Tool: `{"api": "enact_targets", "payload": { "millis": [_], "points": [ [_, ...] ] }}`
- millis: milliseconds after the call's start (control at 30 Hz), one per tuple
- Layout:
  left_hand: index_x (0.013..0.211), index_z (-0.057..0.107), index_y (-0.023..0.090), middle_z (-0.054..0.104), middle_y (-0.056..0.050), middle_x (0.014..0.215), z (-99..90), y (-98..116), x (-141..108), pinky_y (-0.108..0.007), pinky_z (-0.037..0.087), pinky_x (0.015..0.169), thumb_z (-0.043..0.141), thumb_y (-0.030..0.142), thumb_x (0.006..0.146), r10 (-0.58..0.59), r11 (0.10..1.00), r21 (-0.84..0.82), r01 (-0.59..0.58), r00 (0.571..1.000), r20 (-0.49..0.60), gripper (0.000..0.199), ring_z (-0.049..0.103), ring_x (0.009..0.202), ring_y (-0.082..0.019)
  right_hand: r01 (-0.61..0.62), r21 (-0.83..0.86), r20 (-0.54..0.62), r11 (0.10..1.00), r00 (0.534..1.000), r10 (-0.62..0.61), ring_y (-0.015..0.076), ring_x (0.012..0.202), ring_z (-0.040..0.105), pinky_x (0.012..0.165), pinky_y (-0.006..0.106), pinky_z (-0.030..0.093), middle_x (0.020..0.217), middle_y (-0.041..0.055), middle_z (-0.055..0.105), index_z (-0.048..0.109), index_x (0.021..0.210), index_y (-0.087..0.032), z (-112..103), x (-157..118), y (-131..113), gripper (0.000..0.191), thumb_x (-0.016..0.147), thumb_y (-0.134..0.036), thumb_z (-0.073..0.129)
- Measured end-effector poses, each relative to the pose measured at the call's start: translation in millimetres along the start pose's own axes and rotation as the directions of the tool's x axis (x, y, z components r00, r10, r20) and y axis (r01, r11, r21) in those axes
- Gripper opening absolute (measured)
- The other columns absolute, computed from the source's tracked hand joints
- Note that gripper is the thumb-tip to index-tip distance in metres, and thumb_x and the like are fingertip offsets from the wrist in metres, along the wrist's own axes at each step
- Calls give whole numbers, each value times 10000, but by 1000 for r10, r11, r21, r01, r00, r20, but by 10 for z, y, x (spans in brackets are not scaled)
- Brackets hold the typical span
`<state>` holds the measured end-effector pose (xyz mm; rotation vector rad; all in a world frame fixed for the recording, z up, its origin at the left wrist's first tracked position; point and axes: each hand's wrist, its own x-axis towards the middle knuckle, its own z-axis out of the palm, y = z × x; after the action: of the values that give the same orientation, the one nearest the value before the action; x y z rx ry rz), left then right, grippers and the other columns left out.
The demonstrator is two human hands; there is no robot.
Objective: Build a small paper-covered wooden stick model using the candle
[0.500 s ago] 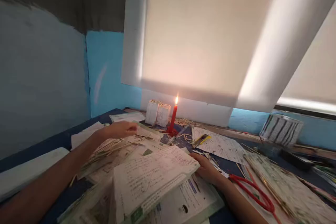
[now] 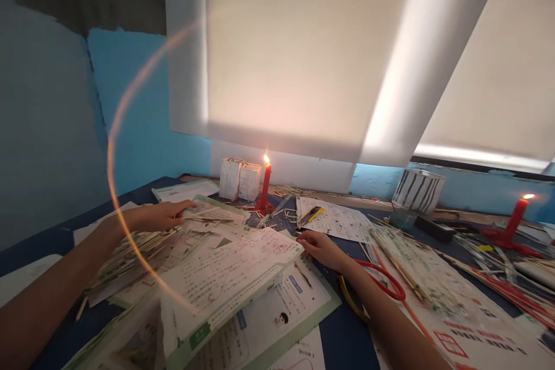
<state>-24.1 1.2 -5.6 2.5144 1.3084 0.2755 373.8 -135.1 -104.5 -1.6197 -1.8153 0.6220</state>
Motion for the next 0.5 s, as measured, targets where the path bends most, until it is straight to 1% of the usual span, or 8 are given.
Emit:
{"api": "enact_targets", "payload": {
  "millis": [67,100,167,233,300,367,433,500],
  "points": [
    [1178,536,174,518,42,572,18,44,-6,-214,269,503,528,245,808,26,1000,-4,-26,999,31,376,423,481,-130,11,21,32,1000,999,-11,187,706,636,639,292,494,727,31,672,646,890,-179,12,10,30,356,791,-504,540],
    [1138,548,171,513,39,587,22,66,-1,-214,269,516,505,262,831,40,999,2,-40,999,33,323,419,496,-131,18,27,38,999,999,-19,185,704,633,635,290,491,727,30,673,644,887,-179,18,16,42,355,790,-505,542],
    [950,577,168,507,19,627,17,106,20,-216,272,543,443,300,878,68,998,16,-68,998,-6,202,428,541,-138,38,31,23,999,999,-39,180,686,626,620,284,483,723,33,672,635,877,-173,15,29,56,365,799,-512,525],
    [763,522,177,497,1,655,2,137,48,-218,263,557,381,309,911,93,995,44,-91,994,-60,243,442,584,-148,54,18,-26,998,998,-54,170,650,613,594,276,471,709,39,668,620,867,-161,-13,36,51,387,819,-521,487],
    [683,442,189,474,1,644,-5,161,75,-222,238,556,357,298,923,110,991,84,-101,987,-113,277,445,600,-153,50,-47,-81,998,995,-54,156,603,595,560,262,453,681,37,660,606,865,-152,-59,30,26,406,845,-518,433],
    [660,400,195,443,11,597,10,179,97,-229,202,545,368,306,923,116,987,130,-97,981,-154,286,435,581,-157,24,-138,-113,990,993,-40,142,567,577,533,247,431,650,30,651,600,846,-150,-112,11,-8,403,869,-493,389],
    [652,409,195,435,17,556,48,190,116,-234,176,535,401,326,912,122,982,162,-94,978,-167,292,431,554,-159,-17,-219,-129,976,992,-12,130,561,566,535,235,412,638,22,646,604,801,-157,-168,-12,-33,374,880,-451,386],
    [665,466,189,440,24,516,97,187,141,-236,166,525,458,325,884,121,981,171,-94,980,-161,258,423,506,-151,-78,-281,-164,957,986,32,126,583,561,551,229,393,655,17,652,620,782,-168,-232,-34,-33,317,873,-402,427]
  ]
}}
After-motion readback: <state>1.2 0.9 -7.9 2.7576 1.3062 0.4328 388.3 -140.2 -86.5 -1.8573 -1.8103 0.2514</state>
